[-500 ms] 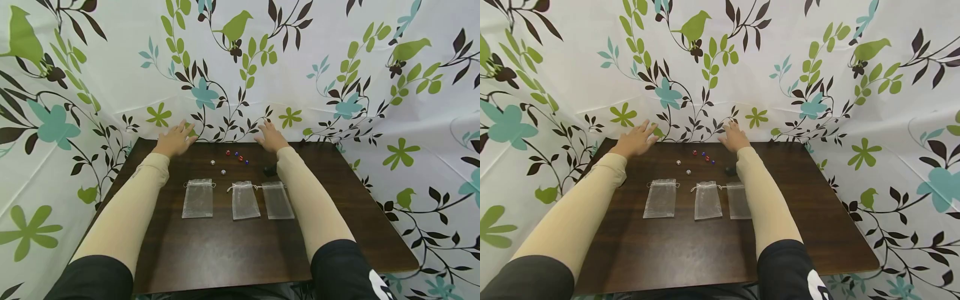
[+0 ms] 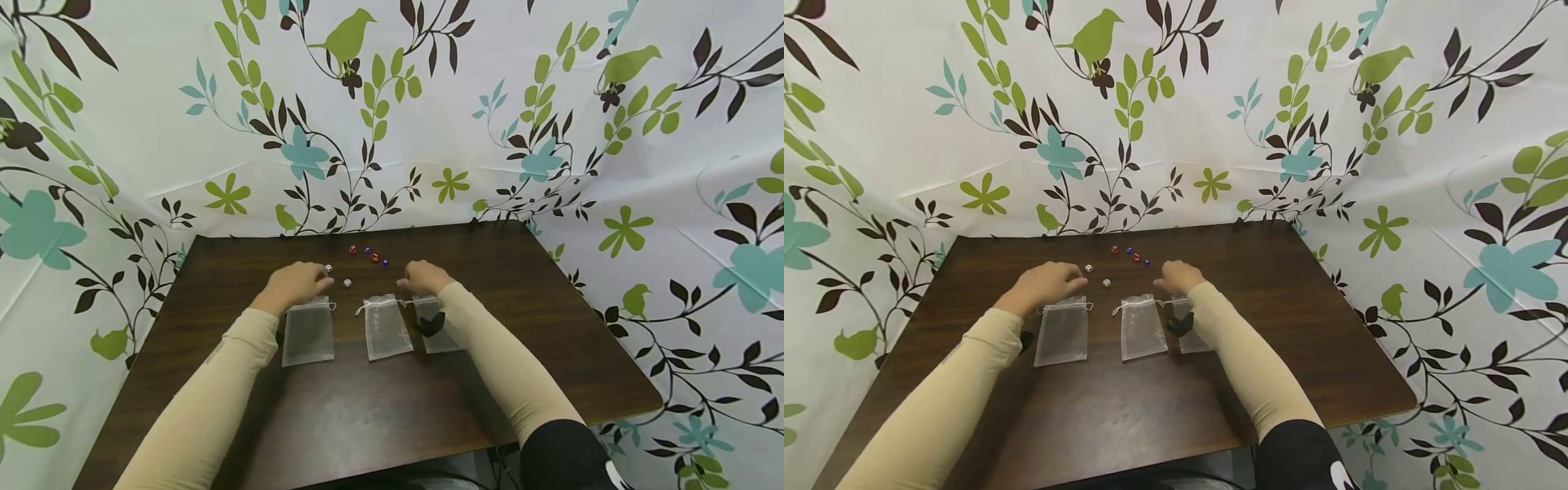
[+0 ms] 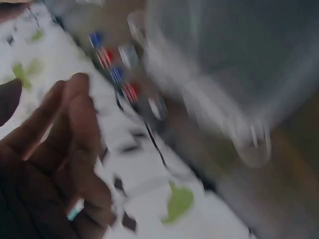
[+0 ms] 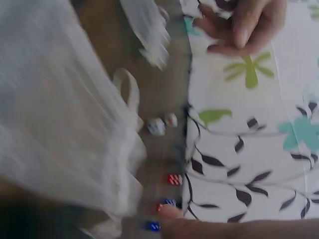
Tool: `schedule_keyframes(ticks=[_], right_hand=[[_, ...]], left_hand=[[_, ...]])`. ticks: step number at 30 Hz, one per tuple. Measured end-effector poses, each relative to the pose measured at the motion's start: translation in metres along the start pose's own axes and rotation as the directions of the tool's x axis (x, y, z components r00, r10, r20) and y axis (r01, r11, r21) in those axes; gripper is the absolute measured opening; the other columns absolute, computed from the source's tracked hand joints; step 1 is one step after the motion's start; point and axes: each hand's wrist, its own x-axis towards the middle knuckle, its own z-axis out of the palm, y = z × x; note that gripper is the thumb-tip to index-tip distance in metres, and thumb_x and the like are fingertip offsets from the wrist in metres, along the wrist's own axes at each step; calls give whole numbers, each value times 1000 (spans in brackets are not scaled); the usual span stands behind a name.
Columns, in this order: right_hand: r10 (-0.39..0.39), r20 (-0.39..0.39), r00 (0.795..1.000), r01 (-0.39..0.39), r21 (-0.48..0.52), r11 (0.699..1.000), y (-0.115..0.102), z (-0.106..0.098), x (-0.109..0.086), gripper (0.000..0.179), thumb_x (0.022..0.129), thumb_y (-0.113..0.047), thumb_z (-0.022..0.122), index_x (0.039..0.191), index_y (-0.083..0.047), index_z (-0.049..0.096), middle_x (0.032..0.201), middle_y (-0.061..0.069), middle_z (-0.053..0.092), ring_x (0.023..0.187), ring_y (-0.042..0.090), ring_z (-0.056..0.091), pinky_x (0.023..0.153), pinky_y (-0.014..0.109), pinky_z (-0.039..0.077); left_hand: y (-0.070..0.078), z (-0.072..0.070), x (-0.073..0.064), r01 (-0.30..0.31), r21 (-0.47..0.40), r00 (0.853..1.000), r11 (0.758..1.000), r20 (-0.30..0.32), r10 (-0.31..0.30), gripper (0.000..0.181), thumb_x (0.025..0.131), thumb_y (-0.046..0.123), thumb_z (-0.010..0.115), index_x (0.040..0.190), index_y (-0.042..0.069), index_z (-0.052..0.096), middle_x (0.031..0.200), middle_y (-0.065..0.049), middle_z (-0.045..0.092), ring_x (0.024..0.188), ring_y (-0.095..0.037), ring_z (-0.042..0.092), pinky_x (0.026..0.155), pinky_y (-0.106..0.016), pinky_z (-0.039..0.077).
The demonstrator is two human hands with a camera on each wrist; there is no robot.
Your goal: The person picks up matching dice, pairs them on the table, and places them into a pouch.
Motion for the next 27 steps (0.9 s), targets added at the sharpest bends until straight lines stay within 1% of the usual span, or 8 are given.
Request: schedule_keyframes(ticks=[4,8,10,15,17,20,22,27], right_hand=[[53,119,991,-56,27,998,-13,24,-17,41,95,-43,57,107,-4,66,85,9,70,62,18,65,66,36,54],[98,137,986,-109,77,991,-20,37,-29,45,89,-42,64,107,-1,63,73,9,69,57,19,65,63,32,54],[104,131,986,-117,95,989,-23,43,-31,41,86,-41,67,98,-1,65,67,8,69,56,20,66,62,32,54],[66,68,996,-72,88,994,-26,56,-25,34,85,-38,71,69,-8,64,53,4,63,48,16,64,62,30,53],[50,59,997,-56,120,991,-24,59,-23,34,87,-35,70,67,-8,65,55,3,63,48,15,63,60,30,53],[41,70,997,-55,219,974,-23,60,-23,30,90,-30,68,71,-8,63,61,3,62,51,15,63,56,29,51],[19,69,997,-38,293,955,-23,59,-23,28,91,-28,68,74,-7,62,65,4,61,53,16,62,54,28,49],[-50,29,998,33,420,907,-26,55,-24,24,92,-27,66,78,-9,59,64,4,59,53,16,59,51,28,47]], left_hand=[[27,27,-8,5,-45,993,999,115,0,38,98,46,51,113,15,67,111,-7,68,101,-31,64,82,-53,49],[47,51,-5,21,-76,983,997,184,-7,39,97,44,52,108,12,70,107,-6,70,99,-30,65,83,-50,50],[52,61,-4,50,-96,977,994,210,-29,39,97,44,53,103,10,72,98,-7,71,92,-28,66,79,-49,51],[57,71,-3,125,-154,976,980,197,-94,38,95,41,55,88,8,73,88,-7,70,82,-26,65,71,-47,52],[58,72,-4,132,-174,980,976,171,-102,37,94,40,57,81,8,71,86,-6,69,78,-24,63,68,-44,51],[57,72,-5,142,-233,979,962,175,-102,40,95,40,56,73,8,69,73,-3,66,67,-19,58,60,-37,47],[55,72,-6,143,-297,980,944,174,-94,41,96,40,56,72,8,68,68,-2,64,62,-17,56,56,-33,44],[45,73,-7,123,-475,987,871,148,-59,33,96,32,61,81,4,69,71,-5,66,63,-15,58,56,-28,44]])
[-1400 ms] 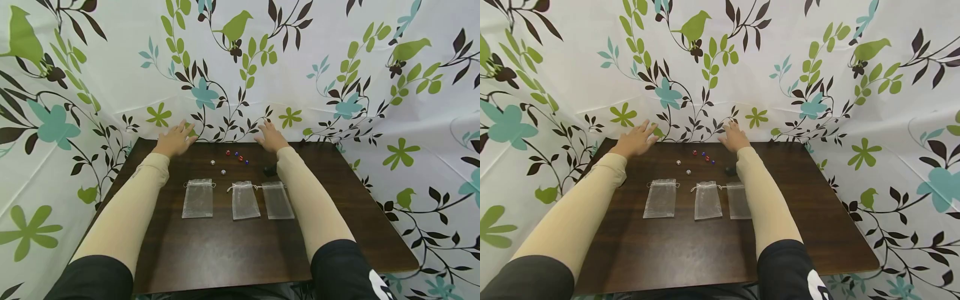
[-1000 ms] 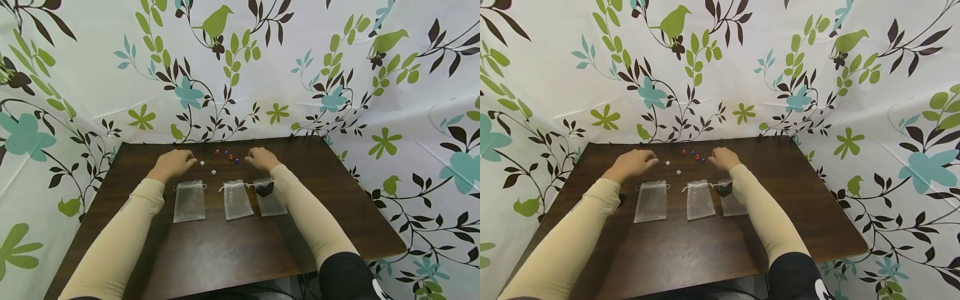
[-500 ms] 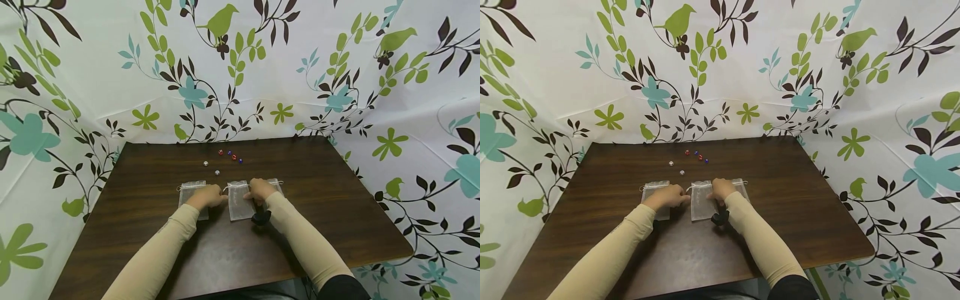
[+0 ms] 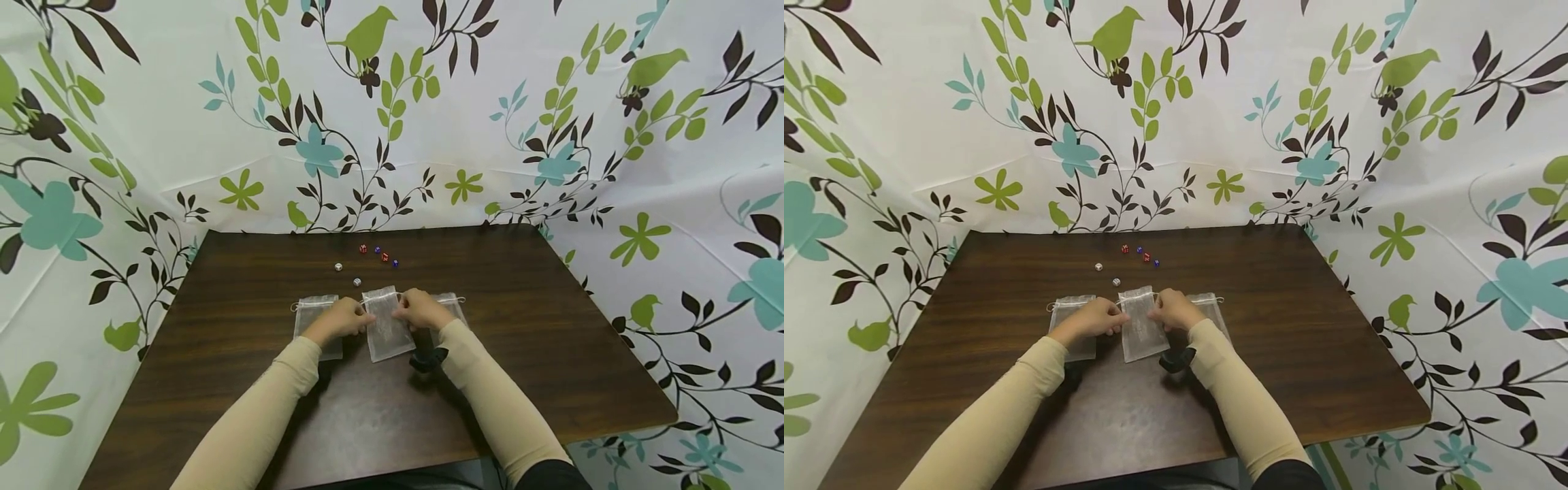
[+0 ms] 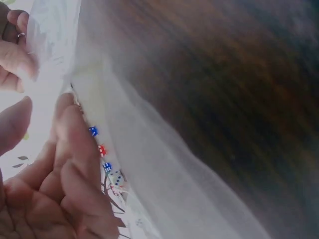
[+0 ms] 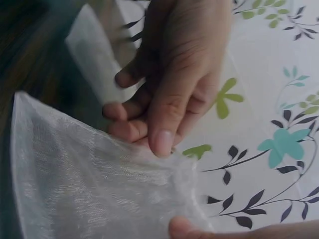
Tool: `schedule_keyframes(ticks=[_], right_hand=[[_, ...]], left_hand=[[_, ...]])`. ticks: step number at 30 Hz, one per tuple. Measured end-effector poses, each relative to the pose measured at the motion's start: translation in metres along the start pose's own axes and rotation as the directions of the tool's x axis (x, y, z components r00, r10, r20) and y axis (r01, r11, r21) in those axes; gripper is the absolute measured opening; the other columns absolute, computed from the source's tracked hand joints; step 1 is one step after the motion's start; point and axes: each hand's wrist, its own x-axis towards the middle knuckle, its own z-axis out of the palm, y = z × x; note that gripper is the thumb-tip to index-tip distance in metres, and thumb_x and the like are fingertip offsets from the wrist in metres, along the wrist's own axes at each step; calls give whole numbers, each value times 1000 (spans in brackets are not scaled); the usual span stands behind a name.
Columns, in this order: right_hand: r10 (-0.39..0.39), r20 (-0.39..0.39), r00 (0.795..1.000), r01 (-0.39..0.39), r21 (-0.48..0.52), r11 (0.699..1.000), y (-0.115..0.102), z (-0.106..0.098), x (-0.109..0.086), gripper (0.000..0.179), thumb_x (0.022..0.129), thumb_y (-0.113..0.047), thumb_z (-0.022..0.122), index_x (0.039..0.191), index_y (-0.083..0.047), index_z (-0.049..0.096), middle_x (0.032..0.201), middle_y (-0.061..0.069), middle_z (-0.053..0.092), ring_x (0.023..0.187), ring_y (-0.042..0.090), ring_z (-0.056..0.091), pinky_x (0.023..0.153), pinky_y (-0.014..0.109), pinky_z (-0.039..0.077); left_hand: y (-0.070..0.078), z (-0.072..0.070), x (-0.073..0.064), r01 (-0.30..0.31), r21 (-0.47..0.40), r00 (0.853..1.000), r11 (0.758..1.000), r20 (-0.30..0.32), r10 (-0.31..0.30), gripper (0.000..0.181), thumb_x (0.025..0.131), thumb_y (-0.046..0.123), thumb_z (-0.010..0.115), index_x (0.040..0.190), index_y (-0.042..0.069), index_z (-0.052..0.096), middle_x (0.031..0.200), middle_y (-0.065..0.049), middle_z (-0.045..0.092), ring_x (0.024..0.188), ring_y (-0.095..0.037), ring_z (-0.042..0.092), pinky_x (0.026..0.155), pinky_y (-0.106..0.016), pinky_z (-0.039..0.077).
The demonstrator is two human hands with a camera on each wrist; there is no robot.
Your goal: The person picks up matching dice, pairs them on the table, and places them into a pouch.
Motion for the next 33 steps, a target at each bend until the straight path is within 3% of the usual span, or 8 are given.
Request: schedule_keyframes(ticks=[7,14,19,21,24,28,33], right_hand=[[-52,-14,999,54,232,971,-7,-9,-7,17,93,-22,66,90,-6,58,66,6,62,51,16,56,48,29,46],[-89,-12,996,88,326,941,-3,-12,-7,8,94,-12,62,94,-4,62,74,8,65,57,17,59,55,36,52],[-101,-70,992,118,333,935,-4,-12,-8,7,92,-9,65,90,-4,62,76,9,63,62,20,62,66,48,55],[-114,-105,988,143,333,932,-5,-12,-8,7,90,-8,66,89,-3,62,78,9,63,65,19,63,70,48,55],[-159,-161,974,200,286,937,-5,-13,-9,9,87,-7,69,86,-3,61,81,7,65,70,16,63,71,42,55],[-219,-191,957,255,192,948,-5,-13,-11,9,87,-8,70,86,-7,62,84,4,64,77,15,57,70,33,49],[-229,-133,964,242,93,966,-2,-10,-14,8,87,-14,71,94,-10,68,86,1,60,79,15,51,69,29,43]], left_hand=[[-8,-5,4,-89,-190,989,978,-130,65,18,87,16,72,80,2,63,68,-7,66,62,-18,63,54,-24,45],[-10,-13,3,-141,-152,965,978,-240,101,14,85,17,75,84,6,66,69,-1,67,60,-10,57,55,-25,42],[-7,-19,1,-212,-71,934,975,-307,181,12,83,20,77,81,12,69,73,2,67,63,-10,55,60,-27,43],[-6,-20,-1,-242,-41,920,969,-326,216,11,82,20,78,79,14,69,74,2,69,66,-10,57,63,-28,45],[-5,-21,-5,-254,8,911,967,-335,242,9,81,21,78,79,17,71,77,5,71,69,-9,60,65,-29,47],[-5,-21,-9,-197,77,920,977,-329,212,12,82,25,78,75,22,69,77,7,71,66,-8,60,59,-29,46],[-10,-15,-10,-149,139,933,979,-308,185,9,81,22,78,78,23,70,74,7,69,64,-8,58,55,-28,44]])
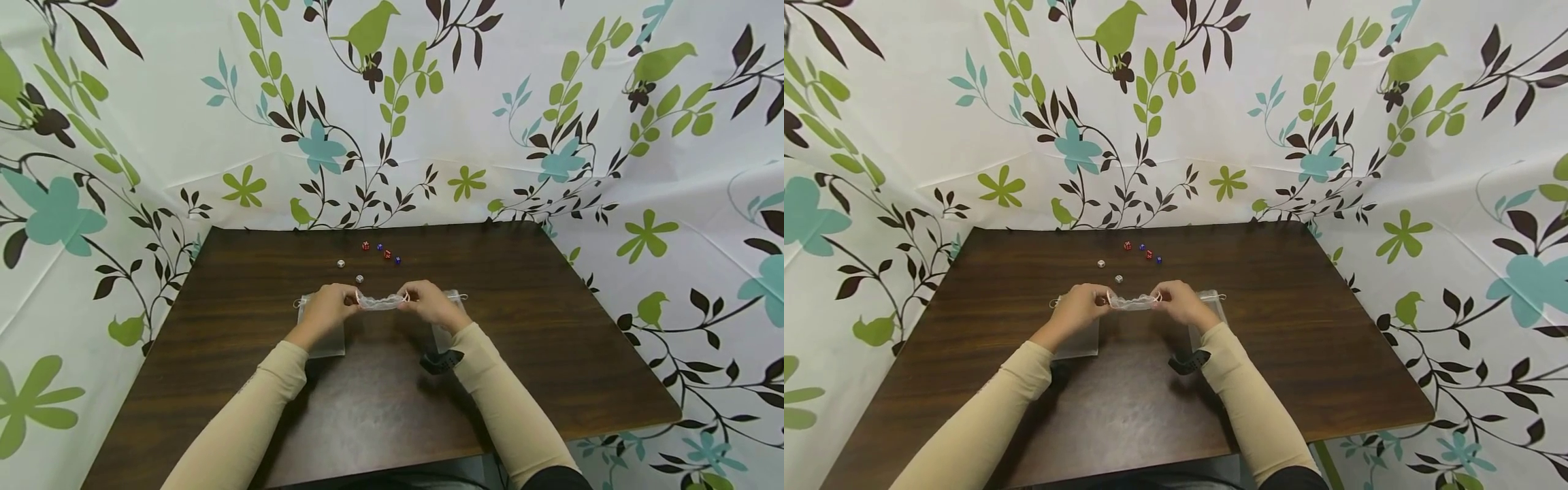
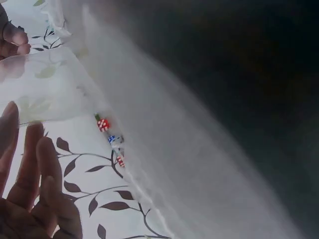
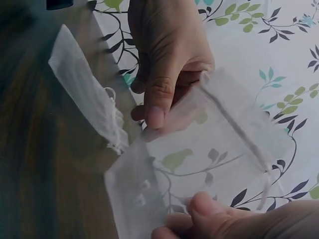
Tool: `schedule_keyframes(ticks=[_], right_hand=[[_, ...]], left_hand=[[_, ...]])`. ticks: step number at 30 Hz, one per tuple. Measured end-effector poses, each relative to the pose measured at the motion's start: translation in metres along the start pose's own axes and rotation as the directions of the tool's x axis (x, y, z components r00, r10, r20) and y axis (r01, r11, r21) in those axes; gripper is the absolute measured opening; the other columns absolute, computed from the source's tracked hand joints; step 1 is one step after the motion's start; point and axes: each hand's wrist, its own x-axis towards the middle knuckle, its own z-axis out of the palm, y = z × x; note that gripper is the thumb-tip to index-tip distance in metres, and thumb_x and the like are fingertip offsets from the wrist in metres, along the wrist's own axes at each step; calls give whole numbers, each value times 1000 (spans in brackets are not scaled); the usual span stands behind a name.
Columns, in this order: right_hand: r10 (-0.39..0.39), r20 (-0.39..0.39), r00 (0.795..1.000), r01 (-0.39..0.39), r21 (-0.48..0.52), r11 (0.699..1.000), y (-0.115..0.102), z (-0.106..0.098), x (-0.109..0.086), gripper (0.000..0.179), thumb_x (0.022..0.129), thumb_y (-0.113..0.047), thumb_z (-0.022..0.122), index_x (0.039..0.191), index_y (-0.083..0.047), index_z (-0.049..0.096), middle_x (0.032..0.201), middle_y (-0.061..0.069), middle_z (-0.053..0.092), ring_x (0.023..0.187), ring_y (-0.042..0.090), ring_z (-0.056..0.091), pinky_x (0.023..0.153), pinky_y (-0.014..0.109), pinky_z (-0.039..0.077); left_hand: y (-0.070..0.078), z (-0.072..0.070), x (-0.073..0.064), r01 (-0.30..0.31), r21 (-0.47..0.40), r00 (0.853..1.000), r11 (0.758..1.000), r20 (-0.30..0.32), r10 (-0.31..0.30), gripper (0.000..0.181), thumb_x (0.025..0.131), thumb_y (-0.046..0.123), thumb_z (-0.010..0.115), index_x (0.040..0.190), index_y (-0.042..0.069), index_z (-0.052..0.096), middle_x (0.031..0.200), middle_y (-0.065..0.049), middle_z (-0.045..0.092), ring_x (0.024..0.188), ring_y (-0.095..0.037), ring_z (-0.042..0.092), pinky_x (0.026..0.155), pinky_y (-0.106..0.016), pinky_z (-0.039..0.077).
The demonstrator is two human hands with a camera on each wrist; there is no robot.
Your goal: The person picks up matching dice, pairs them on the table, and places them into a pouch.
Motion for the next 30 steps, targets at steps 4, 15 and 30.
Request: schedule_keyframes(ticks=[4,15,30], right_hand=[[19,35,999,-17,-43,999,4,4,-2,8,87,-13,71,95,-9,71,84,0,60,77,13,50,67,27,42],[24,93,995,-21,-35,999,25,15,-6,9,88,-13,70,84,-5,72,71,-5,59,65,7,49,58,23,42],[28,138,990,-12,-116,993,30,21,-9,8,88,-17,70,86,-12,77,80,-5,71,77,5,60,115,43,24]], left_hand=[[-2,5,-3,5,32,999,999,37,-6,6,82,20,77,80,21,71,73,7,66,64,-10,55,56,-29,43],[-7,13,-6,101,72,974,992,196,-113,27,81,34,77,68,13,66,75,5,61,61,-13,44,52,-28,34],[-8,17,-11,93,72,953,993,281,-109,23,80,30,78,67,13,70,57,8,49,58,-11,42,54,-27,35]])
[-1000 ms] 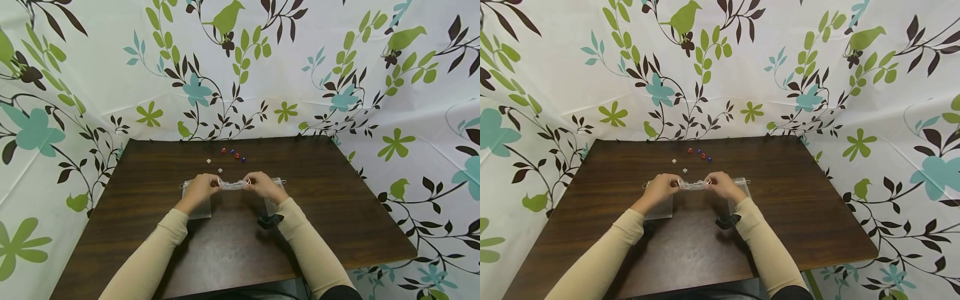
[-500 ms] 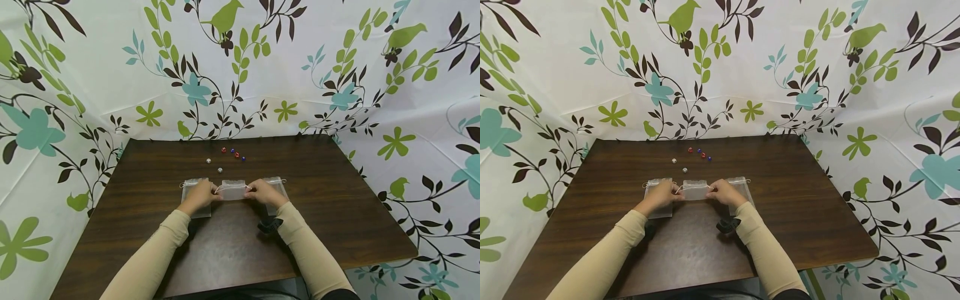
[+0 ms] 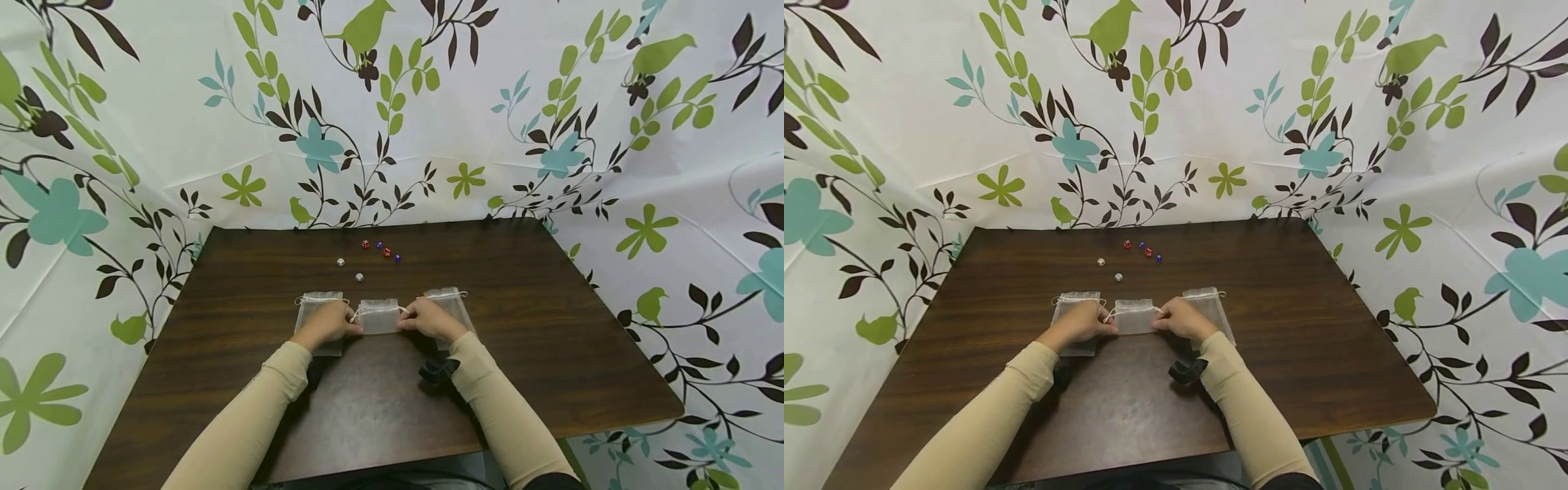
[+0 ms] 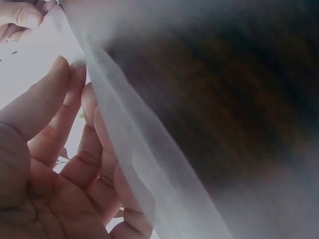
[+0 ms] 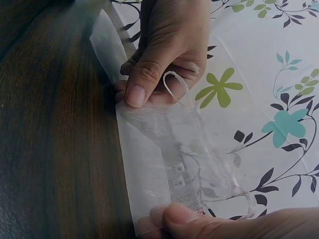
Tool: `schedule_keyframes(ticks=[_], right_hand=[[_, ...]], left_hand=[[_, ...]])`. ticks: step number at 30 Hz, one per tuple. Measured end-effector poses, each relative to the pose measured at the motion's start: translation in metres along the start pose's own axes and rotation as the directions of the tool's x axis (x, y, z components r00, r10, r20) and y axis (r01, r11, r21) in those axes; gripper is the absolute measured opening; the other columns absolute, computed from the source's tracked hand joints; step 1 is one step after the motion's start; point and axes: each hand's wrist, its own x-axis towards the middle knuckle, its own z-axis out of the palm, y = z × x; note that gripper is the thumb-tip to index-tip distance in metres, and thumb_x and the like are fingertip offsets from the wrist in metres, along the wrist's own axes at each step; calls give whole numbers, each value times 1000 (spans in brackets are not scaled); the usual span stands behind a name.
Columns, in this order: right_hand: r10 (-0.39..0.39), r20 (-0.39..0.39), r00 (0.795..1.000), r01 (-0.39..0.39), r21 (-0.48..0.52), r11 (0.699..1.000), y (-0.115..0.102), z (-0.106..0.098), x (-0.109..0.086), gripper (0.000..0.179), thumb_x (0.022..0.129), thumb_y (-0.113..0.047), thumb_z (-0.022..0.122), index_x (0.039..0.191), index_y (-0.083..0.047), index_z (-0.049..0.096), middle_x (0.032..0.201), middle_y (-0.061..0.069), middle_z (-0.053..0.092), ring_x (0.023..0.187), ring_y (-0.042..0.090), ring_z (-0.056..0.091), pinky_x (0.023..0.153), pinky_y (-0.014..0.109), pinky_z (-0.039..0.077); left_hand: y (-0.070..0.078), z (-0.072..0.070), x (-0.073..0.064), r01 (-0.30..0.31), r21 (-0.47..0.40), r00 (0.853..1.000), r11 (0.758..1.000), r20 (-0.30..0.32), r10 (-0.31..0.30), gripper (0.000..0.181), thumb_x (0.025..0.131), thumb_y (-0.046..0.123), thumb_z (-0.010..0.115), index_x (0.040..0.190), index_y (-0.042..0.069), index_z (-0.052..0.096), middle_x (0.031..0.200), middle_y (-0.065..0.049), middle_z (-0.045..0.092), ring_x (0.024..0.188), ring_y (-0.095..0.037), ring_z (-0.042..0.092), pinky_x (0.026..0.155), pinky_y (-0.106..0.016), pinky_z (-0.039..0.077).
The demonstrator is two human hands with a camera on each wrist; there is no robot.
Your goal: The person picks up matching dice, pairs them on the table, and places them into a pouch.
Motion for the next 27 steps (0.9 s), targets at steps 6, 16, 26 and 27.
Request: schedule_keyframes(ticks=[6,16,26,27], right_hand=[[-11,-26,1000,11,4,1000,0,1,1,9,87,-17,71,87,-10,77,80,-3,72,84,10,64,117,43,18],[20,-42,999,-18,32,999,1,4,1,10,87,-19,72,87,-10,78,78,-3,69,68,6,49,81,32,48],[39,-48,998,-38,21,999,-2,5,-2,8,87,-18,72,87,-13,78,84,-3,71,84,11,61,99,42,44],[29,-50,998,-29,10,1000,-2,5,-1,8,87,-18,72,87,-13,78,84,-4,71,85,11,62,101,42,43]], left_hand=[[-2,-5,-2,-23,-36,1000,999,9,24,20,80,27,79,72,12,68,66,5,56,64,-13,47,58,-28,38],[0,-9,-2,-276,-91,954,957,-142,262,46,79,14,81,116,7,53,115,-19,54,83,-23,58,73,-35,49],[6,-5,2,-304,56,942,951,-133,309,11,87,19,73,95,16,67,82,5,65,74,-10,59,67,-30,48],[7,-6,2,-297,63,944,953,-128,303,8,87,19,73,94,15,68,79,5,65,72,-9,59,65,-30,48]])
